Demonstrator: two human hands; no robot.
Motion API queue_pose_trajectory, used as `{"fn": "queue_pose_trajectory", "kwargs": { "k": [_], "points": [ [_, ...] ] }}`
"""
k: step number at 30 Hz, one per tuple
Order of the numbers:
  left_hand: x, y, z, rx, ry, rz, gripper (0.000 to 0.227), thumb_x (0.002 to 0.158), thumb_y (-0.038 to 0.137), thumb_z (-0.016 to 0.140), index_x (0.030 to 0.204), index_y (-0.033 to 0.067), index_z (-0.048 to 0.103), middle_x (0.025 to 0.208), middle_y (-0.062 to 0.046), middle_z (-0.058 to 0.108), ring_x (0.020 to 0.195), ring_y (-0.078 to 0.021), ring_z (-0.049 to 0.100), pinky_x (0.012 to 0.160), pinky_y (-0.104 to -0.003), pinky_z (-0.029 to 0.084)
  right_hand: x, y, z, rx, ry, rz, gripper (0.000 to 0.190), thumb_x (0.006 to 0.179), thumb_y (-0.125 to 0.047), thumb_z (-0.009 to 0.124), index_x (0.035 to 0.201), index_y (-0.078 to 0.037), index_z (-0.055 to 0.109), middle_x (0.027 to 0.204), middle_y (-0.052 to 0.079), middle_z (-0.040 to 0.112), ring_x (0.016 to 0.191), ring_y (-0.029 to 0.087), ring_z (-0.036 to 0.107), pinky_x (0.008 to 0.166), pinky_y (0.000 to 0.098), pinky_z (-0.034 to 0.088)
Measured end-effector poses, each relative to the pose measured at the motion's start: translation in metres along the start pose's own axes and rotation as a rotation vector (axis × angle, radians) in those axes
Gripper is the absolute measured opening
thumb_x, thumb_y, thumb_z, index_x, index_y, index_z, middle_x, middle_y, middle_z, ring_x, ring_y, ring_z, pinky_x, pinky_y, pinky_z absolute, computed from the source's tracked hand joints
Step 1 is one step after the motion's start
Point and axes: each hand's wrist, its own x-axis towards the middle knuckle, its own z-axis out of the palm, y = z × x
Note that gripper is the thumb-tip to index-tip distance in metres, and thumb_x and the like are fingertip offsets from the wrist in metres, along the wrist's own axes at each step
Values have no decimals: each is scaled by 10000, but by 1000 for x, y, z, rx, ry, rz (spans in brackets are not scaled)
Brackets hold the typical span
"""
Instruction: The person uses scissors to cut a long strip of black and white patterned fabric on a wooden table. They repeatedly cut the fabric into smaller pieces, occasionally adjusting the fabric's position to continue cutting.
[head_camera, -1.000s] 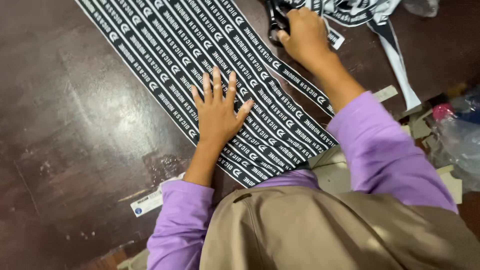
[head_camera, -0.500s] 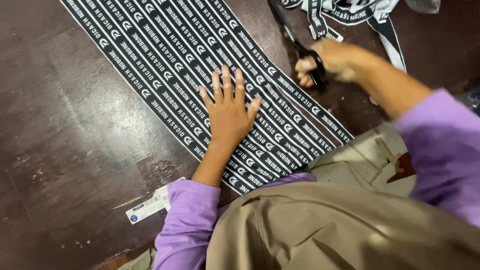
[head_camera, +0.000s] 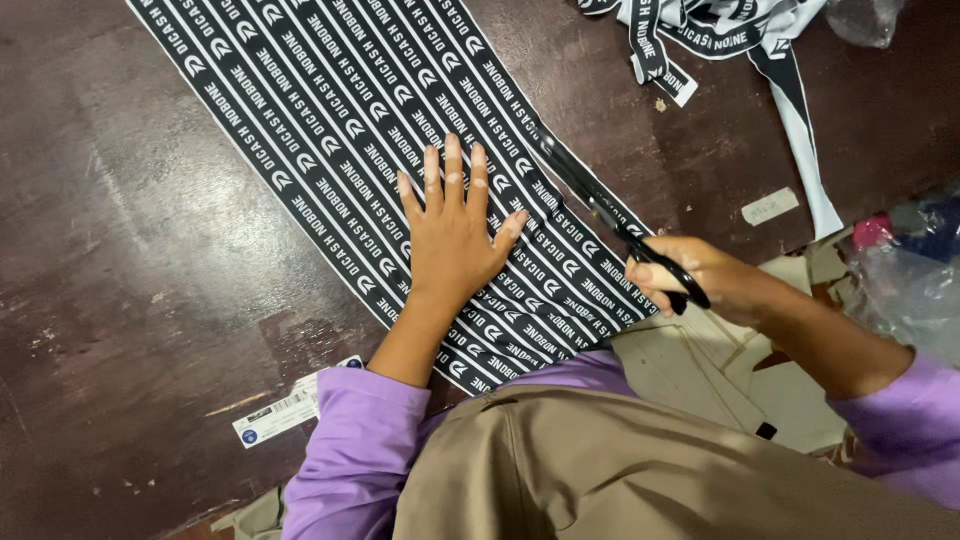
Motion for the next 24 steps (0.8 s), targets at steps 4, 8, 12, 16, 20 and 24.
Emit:
{"fn": "queue_pose_trajectory", "kwargs": {
  "k": [4, 8, 12, 16, 20, 24],
  "points": [
    [-3, -2, -1, 6, 15, 3, 877, 999, 692, 362, 1630, 101, 210, 1690, -208, 141, 1558, -424, 85, 1190, -702, 7, 24, -46, 7, -112, 91, -119, 337, 895, -280, 761, 768, 8, 638, 448, 133, 568, 399, 202, 549, 432, 292, 365],
    [-1, 0, -2, 9, 76, 53, 856, 995, 675, 415, 1601, 80, 310, 1659, -235, 241, 1527, -441, 211, 1168, -696, 59, 89, -68, -13, -578, 403, -282, 275, 825, -312, 836, 901, -74, 721, 711, 132, 640, 692, 251, 602, 603, 365, 431],
    [-2, 5, -7, 60, 90, 41, 831, 1005, 659, 346, 1599, 81, 298, 1670, -192, 204, 1537, -407, 165, 1184, -679, 96, 123, -139, 2, -899, 379, 21, 437, 846, -313, 657, 1215, -80, 630, 1050, 147, 708, 896, 310, 685, 699, 428, 522],
    [-1, 4, -7, 63, 27, 4, 851, 1002, 686, 289, 1617, 99, 230, 1684, -180, 137, 1549, -388, 97, 1192, -662, 43, 172, -142, 8, -1031, 471, -68, 376, 938, -315, 746, 1131, -10, 644, 1141, 219, 696, 1058, 420, 661, 875, 517, 535],
    [-2, 1, -1, 89, 110, 33, 836, 999, 671, 329, 1598, 89, 292, 1669, -187, 211, 1533, -405, 186, 1181, -675, 121, 197, -133, 12, -1319, 605, -138, 377, 951, -414, 684, 1067, -57, 707, 1047, 191, 722, 939, 424, 700, 746, 531, 559],
    [-1, 1, -2, 107, 92, 27, 848, 986, 681, 347, 1598, 97, 291, 1674, -179, 197, 1532, -399, 188, 1176, -670, 138, 209, -155, -10, -1334, 747, -315, 419, 1064, -452, 580, 919, -82, 715, 880, 175, 707, 783, 409, 690, 602, 555, 539]
  ]
}}
